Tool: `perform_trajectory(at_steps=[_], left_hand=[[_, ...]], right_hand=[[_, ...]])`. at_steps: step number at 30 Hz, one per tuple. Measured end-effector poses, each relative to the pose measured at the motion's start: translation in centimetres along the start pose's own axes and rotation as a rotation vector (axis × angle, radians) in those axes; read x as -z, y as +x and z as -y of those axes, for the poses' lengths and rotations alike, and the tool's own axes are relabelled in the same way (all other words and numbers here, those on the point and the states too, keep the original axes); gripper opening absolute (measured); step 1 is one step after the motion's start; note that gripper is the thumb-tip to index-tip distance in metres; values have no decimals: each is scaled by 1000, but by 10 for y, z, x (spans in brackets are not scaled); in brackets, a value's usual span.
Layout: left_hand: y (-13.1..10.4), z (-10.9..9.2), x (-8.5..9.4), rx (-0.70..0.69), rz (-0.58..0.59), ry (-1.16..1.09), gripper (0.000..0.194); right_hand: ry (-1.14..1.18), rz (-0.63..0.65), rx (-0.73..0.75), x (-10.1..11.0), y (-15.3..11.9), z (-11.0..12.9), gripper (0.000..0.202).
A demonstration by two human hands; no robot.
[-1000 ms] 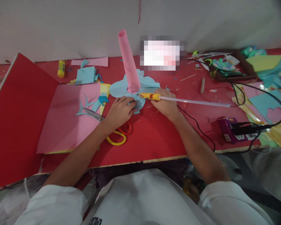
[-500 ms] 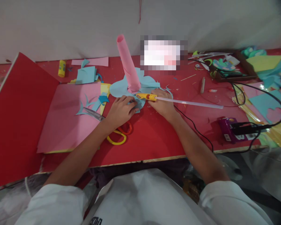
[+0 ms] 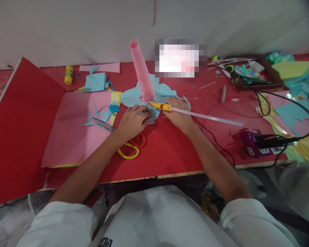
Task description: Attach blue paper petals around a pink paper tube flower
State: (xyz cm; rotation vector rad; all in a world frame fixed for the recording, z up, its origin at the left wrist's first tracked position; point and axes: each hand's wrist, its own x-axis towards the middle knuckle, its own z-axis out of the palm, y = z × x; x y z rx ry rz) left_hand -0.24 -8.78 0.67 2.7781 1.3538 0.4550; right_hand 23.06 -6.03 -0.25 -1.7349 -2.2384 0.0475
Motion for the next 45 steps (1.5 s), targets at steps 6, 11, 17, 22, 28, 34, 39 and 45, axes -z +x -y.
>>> perform_trajectory(at_steps=[6,11,17,22,28,34,39,45], left_hand=[[0,-2,3,12,14,4,29],[0,-1,2,11,10,-12,30],[0,0,0,3,-1,-9,29],[0,1,0,-1,-7,0,27],[-1,1,-1,-5,-13,19,27],[0,0,-1,-7,-5,34,28],[-1,0,-1,-4,-3,23,29],[-1,1,-1,-5,-5,14,29]], right_hand=[[-16,19,-48,5,0,-4,13],[-13,-2,-40,7,-1,-6,10],[-2,-56,-5,3,1,-8,10],[2,-51,12,1,1,-3,11],[14,-22,22,1,1,4,16],[48,-22,-8,-1,1,3,15],[70,-38,-19,-2,0,2,15],[38,2,-34,-3,1,-1,15]])
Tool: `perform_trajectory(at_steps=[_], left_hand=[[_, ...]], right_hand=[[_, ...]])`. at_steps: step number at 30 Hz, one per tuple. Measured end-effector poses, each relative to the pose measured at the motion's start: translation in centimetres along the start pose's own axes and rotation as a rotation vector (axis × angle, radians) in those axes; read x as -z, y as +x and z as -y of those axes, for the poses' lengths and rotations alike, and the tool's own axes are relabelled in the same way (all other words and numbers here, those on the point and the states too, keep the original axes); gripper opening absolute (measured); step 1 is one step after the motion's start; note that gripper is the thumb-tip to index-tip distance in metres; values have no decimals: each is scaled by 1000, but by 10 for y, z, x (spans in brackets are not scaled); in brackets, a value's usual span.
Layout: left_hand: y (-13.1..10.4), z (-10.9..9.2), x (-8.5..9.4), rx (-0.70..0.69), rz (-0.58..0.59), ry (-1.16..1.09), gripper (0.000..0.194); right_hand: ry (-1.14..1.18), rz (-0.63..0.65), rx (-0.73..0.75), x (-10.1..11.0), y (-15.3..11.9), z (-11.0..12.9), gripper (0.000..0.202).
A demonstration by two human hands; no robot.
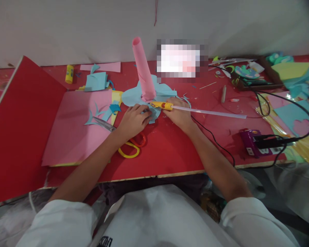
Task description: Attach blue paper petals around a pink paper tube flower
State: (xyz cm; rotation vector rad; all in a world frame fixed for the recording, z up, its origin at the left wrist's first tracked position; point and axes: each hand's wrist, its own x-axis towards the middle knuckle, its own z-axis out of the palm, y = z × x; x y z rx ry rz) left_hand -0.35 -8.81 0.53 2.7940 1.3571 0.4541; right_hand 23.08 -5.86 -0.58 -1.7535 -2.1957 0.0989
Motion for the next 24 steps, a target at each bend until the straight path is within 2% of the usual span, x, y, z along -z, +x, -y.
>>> perform_trajectory(at_steps=[5,11,19,24], left_hand=[[0,0,0,4,4,-15,29],[0,1,-1,19,11,-30,28],[0,-1,2,21,21,-36,29],[0,-1,2,13,12,-15,28]], right_hand=[[-5,-39,5,0,0,-2,12],[-17,4,52,5,-2,6,14],[-9,-51,8,1,2,-4,9],[0,-42,9,0,1,1,12]])
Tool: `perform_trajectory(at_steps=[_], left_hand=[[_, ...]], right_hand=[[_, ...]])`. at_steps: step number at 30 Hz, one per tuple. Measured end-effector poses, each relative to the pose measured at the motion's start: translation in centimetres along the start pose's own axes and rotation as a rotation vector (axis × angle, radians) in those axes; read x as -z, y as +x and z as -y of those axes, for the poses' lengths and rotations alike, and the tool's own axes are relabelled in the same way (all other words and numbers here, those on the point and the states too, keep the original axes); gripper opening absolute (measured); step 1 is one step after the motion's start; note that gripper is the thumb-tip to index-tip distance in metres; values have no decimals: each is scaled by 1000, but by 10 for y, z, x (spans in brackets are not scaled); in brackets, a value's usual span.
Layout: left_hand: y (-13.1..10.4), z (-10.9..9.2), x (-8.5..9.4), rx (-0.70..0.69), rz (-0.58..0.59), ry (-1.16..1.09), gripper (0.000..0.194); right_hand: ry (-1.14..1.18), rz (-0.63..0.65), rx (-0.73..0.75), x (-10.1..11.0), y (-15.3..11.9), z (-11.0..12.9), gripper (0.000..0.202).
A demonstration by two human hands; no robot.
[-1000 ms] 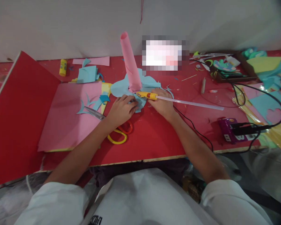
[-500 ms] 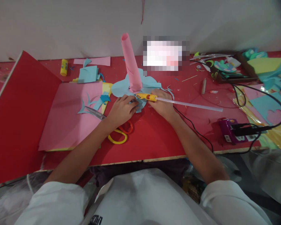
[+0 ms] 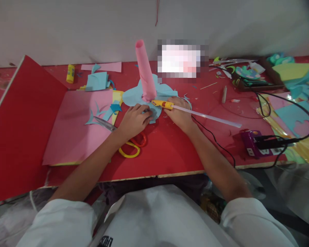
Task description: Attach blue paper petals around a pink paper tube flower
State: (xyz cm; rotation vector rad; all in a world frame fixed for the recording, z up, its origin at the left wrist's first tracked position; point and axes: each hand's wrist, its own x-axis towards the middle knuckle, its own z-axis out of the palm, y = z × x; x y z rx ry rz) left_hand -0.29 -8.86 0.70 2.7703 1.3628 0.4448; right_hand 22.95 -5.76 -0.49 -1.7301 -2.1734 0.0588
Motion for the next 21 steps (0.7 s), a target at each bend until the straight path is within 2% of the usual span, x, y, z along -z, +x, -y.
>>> perform_trajectory(at_steps=[5,13,21], left_hand=[[0,1,-1,-2,2,-2,28],[0,0,0,2,9,-4,30],[0,1,0,3,7,-11,30]], right_hand=[[23,33,16,0,-2,2,15],[0,-10,-14,1,0,-13,11],[-29,46,29,1,-1,-5,9]])
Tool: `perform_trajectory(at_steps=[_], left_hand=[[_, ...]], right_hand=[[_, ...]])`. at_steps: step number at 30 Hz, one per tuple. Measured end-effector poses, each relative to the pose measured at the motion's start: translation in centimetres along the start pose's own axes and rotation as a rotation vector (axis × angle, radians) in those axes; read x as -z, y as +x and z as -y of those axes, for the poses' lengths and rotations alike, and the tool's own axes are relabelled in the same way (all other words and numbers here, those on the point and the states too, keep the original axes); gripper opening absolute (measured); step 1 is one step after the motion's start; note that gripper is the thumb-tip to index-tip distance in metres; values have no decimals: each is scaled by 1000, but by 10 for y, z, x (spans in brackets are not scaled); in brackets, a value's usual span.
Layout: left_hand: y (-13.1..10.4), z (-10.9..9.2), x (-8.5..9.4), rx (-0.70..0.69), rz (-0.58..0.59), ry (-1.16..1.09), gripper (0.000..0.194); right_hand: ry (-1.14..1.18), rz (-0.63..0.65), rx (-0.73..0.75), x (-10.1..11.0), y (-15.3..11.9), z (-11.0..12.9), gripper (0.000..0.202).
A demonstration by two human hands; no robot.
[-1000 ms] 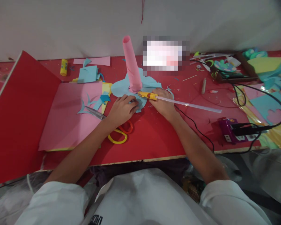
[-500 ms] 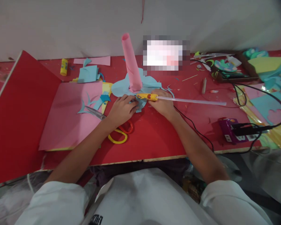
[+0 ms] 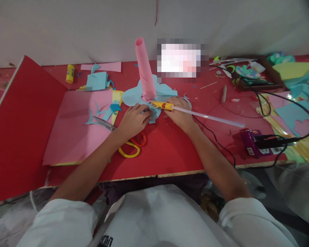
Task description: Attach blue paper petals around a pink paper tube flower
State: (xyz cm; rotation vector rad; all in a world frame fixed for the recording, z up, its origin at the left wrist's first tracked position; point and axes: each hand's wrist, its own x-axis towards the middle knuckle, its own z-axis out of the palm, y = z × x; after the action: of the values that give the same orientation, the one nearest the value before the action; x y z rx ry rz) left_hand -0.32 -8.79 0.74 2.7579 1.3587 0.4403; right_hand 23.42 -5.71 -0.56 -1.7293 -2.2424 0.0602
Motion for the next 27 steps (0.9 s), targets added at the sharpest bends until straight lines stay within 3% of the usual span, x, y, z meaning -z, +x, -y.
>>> perform_trajectory(at_steps=[5,22,27], left_hand=[[0,1,0,-4,-3,-16,30],[0,-1,1,2,-6,-4,30],[2,1,2,5,17,-51,29]], right_hand=[[-5,-25,-54,0,-2,-5,13],[6,41,73,1,0,3,9],[10,-1,-4,2,-2,-6,6]])
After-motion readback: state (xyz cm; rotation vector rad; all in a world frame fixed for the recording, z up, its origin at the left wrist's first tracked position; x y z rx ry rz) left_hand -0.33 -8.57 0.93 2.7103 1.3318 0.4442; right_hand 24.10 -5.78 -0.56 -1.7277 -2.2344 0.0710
